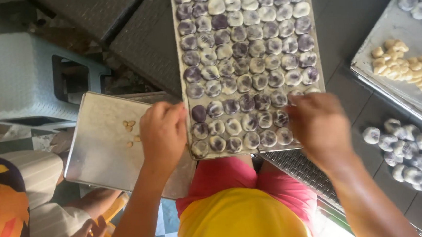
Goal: Sorting small purple and white dough balls from a tray onto a table and then flattening them for further preparation.
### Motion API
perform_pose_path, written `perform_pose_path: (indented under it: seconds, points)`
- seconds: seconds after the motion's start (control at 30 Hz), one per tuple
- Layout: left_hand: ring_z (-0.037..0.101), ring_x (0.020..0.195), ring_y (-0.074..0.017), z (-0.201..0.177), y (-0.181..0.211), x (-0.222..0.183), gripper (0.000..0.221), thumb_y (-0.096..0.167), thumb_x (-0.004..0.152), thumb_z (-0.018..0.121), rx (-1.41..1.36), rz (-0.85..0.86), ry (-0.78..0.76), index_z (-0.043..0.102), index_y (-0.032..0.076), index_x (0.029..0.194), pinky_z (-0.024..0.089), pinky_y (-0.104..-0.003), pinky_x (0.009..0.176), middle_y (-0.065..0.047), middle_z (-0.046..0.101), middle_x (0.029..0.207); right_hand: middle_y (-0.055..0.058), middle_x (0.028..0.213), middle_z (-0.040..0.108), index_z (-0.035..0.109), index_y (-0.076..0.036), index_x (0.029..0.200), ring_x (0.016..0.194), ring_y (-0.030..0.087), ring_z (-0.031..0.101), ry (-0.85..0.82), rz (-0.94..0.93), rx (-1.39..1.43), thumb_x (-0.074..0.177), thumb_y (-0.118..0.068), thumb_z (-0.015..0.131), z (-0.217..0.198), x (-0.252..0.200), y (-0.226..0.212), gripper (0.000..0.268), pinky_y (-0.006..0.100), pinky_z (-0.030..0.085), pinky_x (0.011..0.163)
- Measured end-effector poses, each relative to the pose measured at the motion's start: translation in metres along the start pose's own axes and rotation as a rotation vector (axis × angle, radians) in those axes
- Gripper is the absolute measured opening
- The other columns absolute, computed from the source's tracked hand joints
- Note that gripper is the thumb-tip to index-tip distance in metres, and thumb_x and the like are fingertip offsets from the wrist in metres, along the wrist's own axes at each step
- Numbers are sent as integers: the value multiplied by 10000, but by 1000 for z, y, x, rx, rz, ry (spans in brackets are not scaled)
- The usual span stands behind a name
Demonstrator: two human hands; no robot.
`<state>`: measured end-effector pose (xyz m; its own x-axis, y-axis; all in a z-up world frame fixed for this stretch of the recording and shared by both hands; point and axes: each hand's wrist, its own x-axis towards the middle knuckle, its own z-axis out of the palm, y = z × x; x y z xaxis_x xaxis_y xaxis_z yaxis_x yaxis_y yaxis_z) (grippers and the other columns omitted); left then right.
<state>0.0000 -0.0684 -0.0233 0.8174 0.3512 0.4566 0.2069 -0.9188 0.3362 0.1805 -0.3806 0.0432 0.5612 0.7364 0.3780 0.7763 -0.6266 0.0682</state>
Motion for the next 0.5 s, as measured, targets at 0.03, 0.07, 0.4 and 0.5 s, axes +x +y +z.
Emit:
perform_pose_path:
  seconds: [0.03,0.07,0.4,0.5]
  points:
    - [667,866,-278,3,6,1,160,285,981,735,5,-7,1,799,203,1102,514,-418,759,-8,648,973,-1,859,668,819,-208,1106,809,245,670,0,-7,5,998,-266,784,10,18,-22,127,335,534,701]
    - [630,871,-267,6,12,5,241,381,969,728,56,13,-50,800,201,1112,476,-426,759,-4,624,963,33,851,675,811,-171,1089,799,281,675,-15,-100,288,972,-222,776,20,36,-45,132,360,548,707]
    - [620,984,-344,-1,12,26,497,321,797,879,-277,-139,-509,522,182,1114,465,-492,857,-15,562,994,54,1004,561,709,-150,970,953,325,569,-310,-459,600,887,-230,764,53,107,-86,128,435,492,808]
    - [636,920,-340,1,6,27,501,254,730,929,-370,-14,-469,594,153,1089,469,-473,869,-20,576,914,48,1011,574,662,-164,993,970,313,573,-442,-449,610,847,-232,787,56,111,-82,204,453,477,823]
